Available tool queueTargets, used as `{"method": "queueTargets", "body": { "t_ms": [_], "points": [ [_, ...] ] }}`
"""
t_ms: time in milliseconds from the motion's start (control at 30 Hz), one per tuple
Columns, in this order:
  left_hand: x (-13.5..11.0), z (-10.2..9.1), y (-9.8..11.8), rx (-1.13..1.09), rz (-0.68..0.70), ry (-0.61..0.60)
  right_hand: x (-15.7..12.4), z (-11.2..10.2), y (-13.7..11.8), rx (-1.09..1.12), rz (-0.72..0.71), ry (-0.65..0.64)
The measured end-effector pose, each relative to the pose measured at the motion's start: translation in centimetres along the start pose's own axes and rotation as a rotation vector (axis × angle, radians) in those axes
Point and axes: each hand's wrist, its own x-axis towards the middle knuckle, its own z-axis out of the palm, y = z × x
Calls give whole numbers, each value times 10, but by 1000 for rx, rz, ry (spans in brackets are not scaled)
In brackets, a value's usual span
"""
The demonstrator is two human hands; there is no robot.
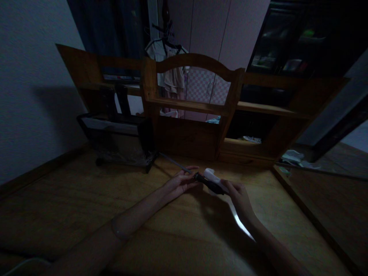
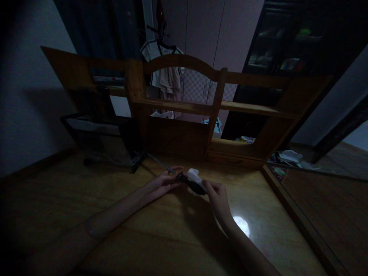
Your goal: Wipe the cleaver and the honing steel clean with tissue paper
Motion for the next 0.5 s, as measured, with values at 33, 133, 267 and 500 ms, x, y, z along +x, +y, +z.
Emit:
{"method": "queueTargets", "body": {
  "t_ms": [33, 133, 267, 500],
  "points": [
    [1, -1, -1, -7, 5, 2, -2, 0, -3, -64, -51, -2],
    [3, -4, -3, -40, 35, 12, -7, 0, -11, -231, -234, -29],
    [5, -7, -5, -69, 29, 48, -11, 2, -16, -343, -444, -92],
    [7, -10, -6, -91, 28, 1, -13, 0, -16, -332, -568, -156]
  ]
}}
